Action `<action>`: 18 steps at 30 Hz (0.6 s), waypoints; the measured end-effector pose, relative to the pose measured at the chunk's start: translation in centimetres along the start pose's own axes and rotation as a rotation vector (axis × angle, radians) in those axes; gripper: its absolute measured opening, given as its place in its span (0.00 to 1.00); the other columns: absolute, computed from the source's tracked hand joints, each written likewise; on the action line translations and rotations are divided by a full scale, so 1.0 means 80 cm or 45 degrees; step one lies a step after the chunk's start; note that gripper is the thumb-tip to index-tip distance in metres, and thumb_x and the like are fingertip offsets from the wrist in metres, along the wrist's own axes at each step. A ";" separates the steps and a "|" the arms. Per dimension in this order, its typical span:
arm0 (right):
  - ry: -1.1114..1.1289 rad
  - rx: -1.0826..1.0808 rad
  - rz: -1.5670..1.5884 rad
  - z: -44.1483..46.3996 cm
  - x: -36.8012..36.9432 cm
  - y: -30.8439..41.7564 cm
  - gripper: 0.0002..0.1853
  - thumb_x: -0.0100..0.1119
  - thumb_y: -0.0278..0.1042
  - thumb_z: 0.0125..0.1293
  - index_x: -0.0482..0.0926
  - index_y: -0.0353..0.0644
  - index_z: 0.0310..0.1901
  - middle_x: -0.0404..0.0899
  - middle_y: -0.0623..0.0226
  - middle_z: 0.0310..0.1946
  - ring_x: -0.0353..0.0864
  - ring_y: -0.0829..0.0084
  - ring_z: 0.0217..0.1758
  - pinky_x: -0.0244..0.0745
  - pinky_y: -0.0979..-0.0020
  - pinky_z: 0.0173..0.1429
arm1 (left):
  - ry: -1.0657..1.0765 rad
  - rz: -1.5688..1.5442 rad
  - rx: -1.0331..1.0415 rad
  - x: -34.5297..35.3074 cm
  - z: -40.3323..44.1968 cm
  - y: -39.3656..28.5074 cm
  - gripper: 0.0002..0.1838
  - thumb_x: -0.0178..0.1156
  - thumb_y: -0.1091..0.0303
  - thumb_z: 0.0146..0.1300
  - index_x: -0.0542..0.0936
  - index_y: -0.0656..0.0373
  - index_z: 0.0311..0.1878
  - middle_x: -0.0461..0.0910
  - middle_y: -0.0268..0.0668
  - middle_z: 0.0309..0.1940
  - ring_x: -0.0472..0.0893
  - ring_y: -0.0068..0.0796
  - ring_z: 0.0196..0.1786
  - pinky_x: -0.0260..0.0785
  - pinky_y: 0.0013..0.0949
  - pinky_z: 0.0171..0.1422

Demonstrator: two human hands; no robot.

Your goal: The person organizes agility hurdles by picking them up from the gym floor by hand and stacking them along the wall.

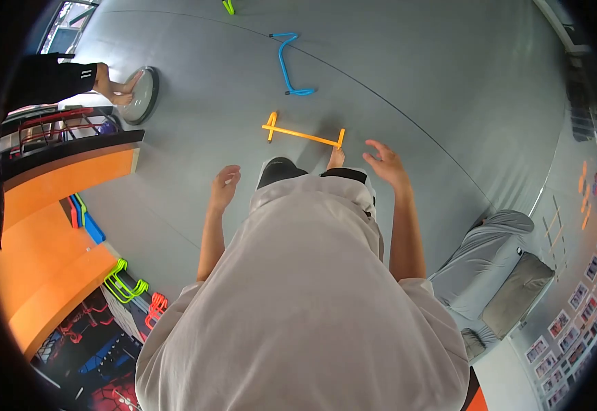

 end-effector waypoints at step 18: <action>0.275 0.095 0.062 0.154 0.126 -0.077 0.27 0.59 0.51 0.67 0.75 0.49 0.65 0.77 0.56 0.64 0.75 0.53 0.67 0.71 0.58 0.68 | 0.362 0.481 0.052 0.105 0.145 0.025 0.18 0.66 0.64 0.59 0.81 0.54 0.54 0.79 0.47 0.56 0.76 0.52 0.60 0.70 0.48 0.66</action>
Point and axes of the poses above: each hand's wrist, its own z-axis towards the middle knuckle, its own x-axis out of the palm, y = z × x, the point moved 7 cm from there along z, towards the middle knuckle
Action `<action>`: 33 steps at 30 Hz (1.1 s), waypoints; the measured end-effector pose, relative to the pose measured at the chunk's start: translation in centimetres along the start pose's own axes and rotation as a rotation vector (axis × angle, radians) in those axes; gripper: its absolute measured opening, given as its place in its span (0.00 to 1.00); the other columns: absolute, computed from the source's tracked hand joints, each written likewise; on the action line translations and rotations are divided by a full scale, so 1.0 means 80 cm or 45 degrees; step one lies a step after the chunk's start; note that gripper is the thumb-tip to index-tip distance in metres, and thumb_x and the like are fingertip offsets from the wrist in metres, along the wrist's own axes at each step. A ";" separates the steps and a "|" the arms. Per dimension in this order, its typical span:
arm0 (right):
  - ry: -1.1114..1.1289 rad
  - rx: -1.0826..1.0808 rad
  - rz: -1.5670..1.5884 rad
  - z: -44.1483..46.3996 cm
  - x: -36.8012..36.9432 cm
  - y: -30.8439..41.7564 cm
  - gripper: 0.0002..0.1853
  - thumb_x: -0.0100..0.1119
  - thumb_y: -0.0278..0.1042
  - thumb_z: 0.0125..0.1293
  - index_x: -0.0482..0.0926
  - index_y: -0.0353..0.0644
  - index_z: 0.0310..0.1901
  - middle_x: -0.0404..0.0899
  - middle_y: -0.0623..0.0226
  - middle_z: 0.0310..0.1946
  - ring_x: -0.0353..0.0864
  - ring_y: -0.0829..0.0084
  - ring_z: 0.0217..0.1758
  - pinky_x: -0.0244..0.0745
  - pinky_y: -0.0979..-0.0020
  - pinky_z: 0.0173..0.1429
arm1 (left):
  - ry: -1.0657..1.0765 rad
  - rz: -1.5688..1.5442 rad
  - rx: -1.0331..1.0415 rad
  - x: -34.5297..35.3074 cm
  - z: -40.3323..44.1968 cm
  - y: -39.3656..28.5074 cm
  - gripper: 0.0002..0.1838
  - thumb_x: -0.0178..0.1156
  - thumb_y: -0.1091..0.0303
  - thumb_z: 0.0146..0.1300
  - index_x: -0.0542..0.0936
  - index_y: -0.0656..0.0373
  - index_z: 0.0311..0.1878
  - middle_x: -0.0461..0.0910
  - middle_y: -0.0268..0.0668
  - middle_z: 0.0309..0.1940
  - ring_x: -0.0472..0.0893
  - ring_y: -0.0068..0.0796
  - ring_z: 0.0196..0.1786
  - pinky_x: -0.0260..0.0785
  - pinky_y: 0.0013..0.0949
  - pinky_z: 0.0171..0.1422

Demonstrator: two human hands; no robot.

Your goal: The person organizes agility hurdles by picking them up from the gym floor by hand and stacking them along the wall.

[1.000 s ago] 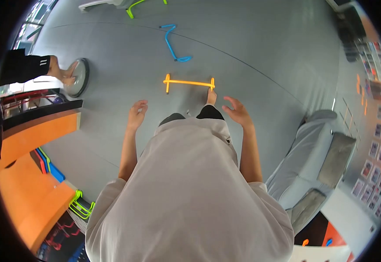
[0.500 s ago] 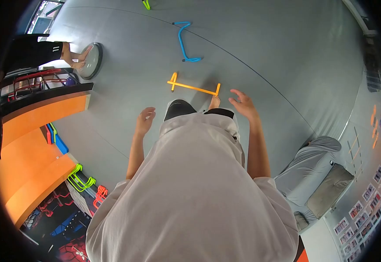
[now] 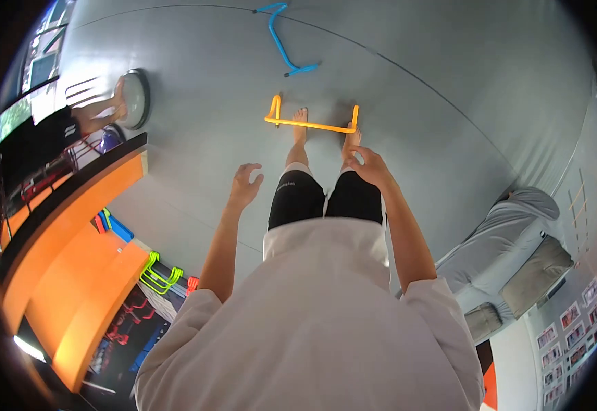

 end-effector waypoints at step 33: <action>0.251 0.080 -1.009 0.263 0.135 0.040 0.13 0.61 0.35 0.59 0.83 0.41 0.44 0.84 0.49 0.42 0.85 0.50 0.43 0.79 0.52 0.46 | 0.655 0.365 -0.186 0.068 0.183 0.168 0.29 0.48 0.39 0.71 0.86 0.55 0.35 0.86 0.45 0.31 0.85 0.49 0.42 0.76 0.54 0.47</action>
Point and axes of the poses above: each hand's wrist, its own z-axis towards the middle knuckle, its own x-axis out of the palm, y = z × x, the point moved 7 cm from there along z, towards the middle knuckle
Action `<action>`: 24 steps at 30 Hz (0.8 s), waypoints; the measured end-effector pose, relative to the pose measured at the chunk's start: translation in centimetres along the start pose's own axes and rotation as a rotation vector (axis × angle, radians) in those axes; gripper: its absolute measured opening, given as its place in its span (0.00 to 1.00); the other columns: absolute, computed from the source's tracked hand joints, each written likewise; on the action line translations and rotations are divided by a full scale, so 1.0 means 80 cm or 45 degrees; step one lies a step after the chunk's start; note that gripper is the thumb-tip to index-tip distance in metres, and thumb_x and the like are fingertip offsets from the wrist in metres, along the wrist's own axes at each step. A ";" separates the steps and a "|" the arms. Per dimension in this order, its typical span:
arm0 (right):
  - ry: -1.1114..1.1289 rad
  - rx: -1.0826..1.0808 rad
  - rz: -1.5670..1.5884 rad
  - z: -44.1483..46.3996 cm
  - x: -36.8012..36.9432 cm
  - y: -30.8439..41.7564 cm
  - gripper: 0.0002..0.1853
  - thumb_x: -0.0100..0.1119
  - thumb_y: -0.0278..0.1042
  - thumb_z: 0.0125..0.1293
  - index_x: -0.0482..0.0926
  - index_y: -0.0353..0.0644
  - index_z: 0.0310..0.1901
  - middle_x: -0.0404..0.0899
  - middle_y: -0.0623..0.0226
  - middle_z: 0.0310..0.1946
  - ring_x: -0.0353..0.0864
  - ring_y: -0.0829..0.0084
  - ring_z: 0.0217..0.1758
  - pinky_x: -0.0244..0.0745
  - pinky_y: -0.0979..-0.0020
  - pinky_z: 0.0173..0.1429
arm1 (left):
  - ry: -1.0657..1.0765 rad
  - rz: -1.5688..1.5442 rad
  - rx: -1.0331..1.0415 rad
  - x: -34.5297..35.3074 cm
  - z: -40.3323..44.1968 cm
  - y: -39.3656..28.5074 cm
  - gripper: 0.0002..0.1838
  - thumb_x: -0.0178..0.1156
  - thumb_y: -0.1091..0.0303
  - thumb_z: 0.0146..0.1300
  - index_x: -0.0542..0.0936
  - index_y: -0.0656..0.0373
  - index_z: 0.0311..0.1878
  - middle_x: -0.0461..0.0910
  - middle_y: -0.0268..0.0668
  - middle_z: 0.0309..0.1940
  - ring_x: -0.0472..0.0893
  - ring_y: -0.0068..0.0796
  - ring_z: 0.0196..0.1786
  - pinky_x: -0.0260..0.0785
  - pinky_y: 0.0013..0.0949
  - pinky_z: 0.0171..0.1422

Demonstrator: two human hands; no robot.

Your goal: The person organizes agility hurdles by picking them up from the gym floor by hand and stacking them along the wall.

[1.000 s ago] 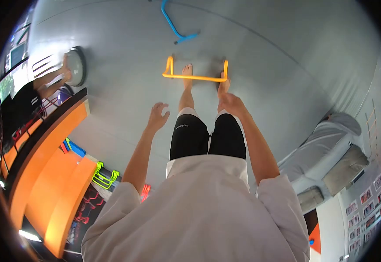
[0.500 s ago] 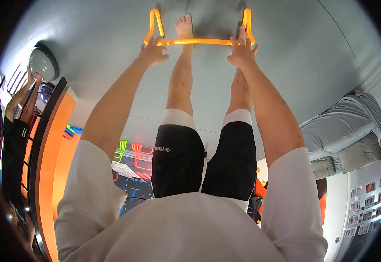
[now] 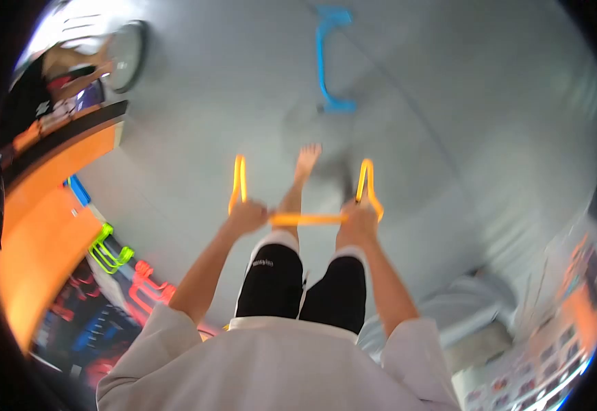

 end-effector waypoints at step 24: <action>-1.633 -1.699 -0.068 -0.506 -0.424 0.099 0.18 0.69 0.33 0.50 0.69 0.48 0.12 0.69 0.67 0.14 0.71 0.61 0.22 0.60 0.60 0.34 | -2.217 -0.027 -0.880 -0.091 -0.592 -0.396 0.26 0.61 0.52 0.60 0.73 0.50 0.07 0.68 0.33 0.05 0.70 0.35 0.08 0.59 0.38 0.17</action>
Point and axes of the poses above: each hand's wrist, its own z-axis towards the middle knuckle, its own x-axis out of the palm, y = z × x, the point moved 7 cm from there along z, towards the middle knuckle
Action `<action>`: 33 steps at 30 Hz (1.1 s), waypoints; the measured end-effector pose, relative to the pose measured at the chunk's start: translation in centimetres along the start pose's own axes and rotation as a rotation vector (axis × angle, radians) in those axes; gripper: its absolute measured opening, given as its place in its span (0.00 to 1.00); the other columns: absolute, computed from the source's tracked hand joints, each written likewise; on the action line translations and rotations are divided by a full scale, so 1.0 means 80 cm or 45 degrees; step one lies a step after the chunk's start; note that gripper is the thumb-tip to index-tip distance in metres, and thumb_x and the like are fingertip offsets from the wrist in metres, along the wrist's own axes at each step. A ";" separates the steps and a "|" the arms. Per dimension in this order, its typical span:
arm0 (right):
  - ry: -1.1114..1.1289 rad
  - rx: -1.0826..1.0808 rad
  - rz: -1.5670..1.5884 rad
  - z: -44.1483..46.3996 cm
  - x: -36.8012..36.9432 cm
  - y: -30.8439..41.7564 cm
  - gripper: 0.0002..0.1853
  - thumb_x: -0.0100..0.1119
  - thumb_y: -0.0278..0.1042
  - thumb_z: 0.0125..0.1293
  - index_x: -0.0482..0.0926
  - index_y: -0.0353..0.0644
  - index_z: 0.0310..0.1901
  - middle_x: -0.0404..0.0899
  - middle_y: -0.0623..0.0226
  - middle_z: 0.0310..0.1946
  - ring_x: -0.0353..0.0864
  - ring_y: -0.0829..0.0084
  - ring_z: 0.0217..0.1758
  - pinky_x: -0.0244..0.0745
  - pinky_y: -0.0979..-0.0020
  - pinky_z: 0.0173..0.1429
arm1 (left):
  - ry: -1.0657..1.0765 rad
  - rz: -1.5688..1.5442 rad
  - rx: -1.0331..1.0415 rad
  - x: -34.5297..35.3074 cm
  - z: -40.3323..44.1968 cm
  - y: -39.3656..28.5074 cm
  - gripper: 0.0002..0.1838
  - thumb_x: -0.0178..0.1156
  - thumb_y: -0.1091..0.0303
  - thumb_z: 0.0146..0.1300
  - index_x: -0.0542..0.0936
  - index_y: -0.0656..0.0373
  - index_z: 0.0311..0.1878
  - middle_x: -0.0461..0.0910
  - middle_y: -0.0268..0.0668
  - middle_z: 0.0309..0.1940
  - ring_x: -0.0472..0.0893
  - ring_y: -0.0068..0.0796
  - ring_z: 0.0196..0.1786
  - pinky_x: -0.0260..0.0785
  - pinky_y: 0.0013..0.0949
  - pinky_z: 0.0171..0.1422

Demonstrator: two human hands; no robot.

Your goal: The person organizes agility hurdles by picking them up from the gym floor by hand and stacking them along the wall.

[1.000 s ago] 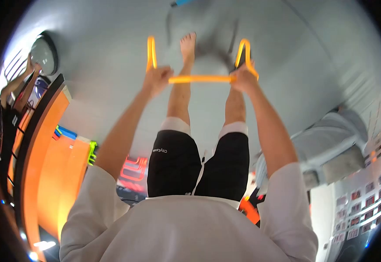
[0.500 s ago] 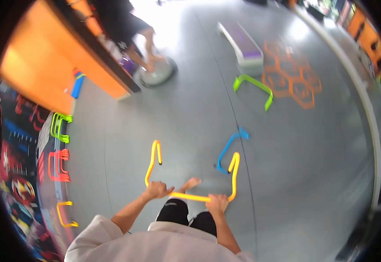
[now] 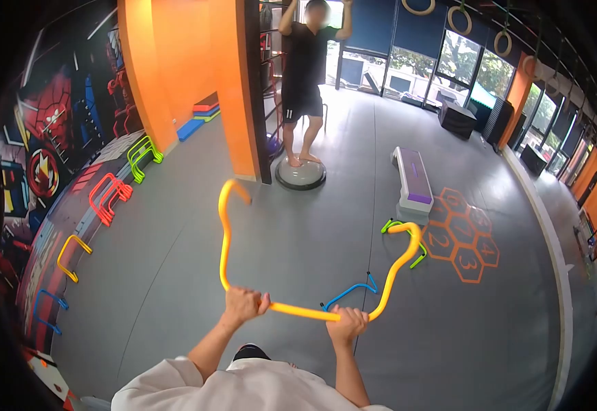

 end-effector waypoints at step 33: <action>2.487 -0.077 1.485 -0.318 0.029 0.715 0.12 0.61 0.36 0.71 0.81 0.37 0.48 0.84 0.64 0.44 0.83 0.73 0.51 0.75 0.65 0.60 | 0.270 0.063 -1.862 -0.395 -0.716 0.254 0.16 0.66 0.51 0.57 0.89 0.55 0.30 0.83 0.46 0.22 0.84 0.50 0.29 0.75 0.50 0.37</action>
Point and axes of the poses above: each hand's wrist, its own z-axis towards the middle knuckle, its own x-axis out of the palm, y = z × x, the point moved 7 cm from there along z, towards the middle knuckle
